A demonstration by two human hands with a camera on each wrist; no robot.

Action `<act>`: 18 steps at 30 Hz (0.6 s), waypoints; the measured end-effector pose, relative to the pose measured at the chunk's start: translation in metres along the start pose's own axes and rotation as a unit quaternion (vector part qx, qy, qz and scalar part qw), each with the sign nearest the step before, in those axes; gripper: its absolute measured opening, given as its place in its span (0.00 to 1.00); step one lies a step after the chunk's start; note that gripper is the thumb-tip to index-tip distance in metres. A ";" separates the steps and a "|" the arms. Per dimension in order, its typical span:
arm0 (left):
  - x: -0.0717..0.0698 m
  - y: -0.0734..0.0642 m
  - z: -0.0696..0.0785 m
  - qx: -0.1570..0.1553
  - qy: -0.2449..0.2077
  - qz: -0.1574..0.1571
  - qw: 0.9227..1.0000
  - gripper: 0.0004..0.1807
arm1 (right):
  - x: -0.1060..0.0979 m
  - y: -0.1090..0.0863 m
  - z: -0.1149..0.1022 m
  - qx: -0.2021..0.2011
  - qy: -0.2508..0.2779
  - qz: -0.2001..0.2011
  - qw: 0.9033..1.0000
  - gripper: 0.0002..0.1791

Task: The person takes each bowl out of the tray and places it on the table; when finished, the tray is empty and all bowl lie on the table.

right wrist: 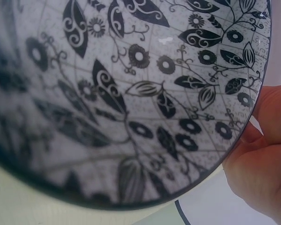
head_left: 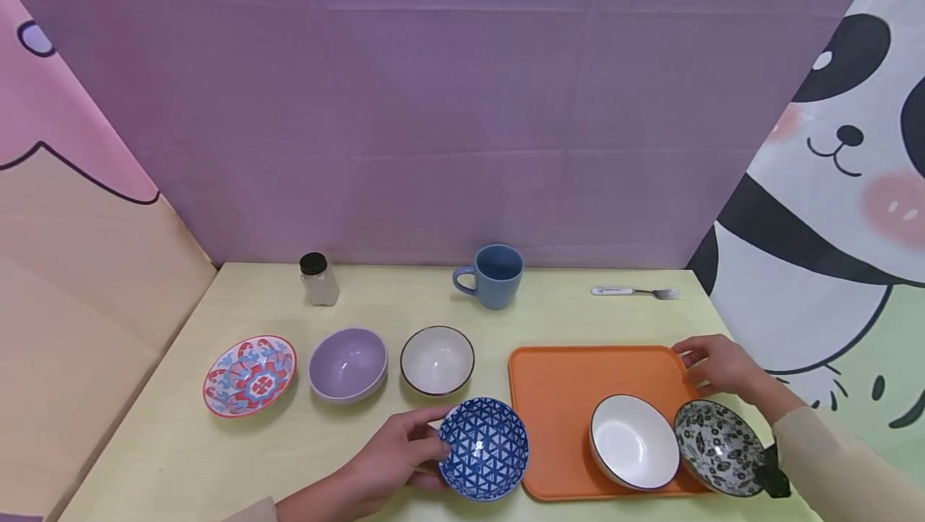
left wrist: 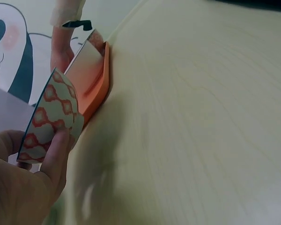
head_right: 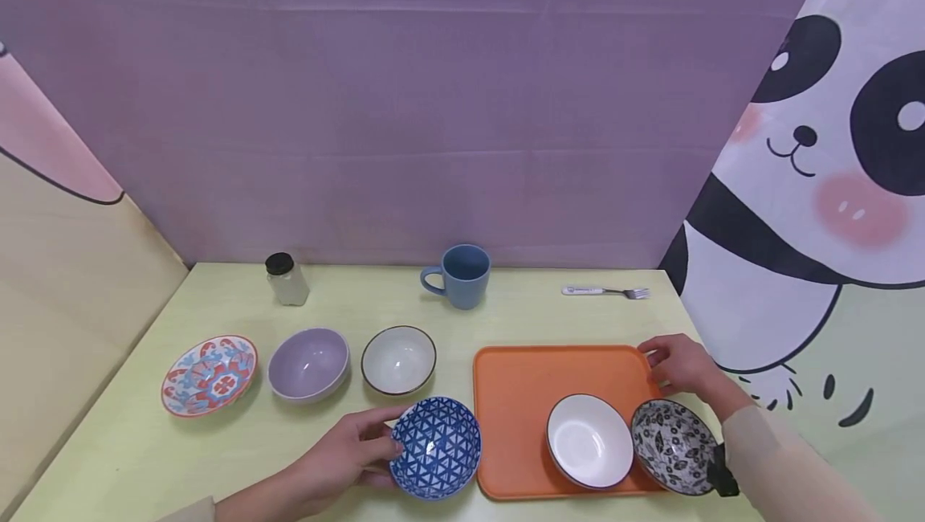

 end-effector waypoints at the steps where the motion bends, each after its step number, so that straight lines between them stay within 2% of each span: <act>1: -0.003 -0.002 -0.001 0.000 0.000 0.002 1.000 0.35 | 0.000 0.000 0.000 0.001 0.001 0.000 1.000 0.27; 9: -0.020 -0.015 -0.007 0.001 0.006 0.014 1.000 0.35 | 0.000 0.002 0.001 0.001 0.000 -0.003 1.000 0.27; 18: -0.029 -0.025 -0.009 -0.004 0.010 0.026 1.000 0.36 | 0.000 0.002 0.000 -0.005 -0.002 -0.003 1.000 0.28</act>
Point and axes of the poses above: each hand's wrist, its own y-axis towards the middle knuckle, its own x-axis out of the palm, z = x × y, the point moved 10 cm from there along y, towards the middle knuckle, and after that the axes turned 12 degrees about -z, right-handed, at the moved point
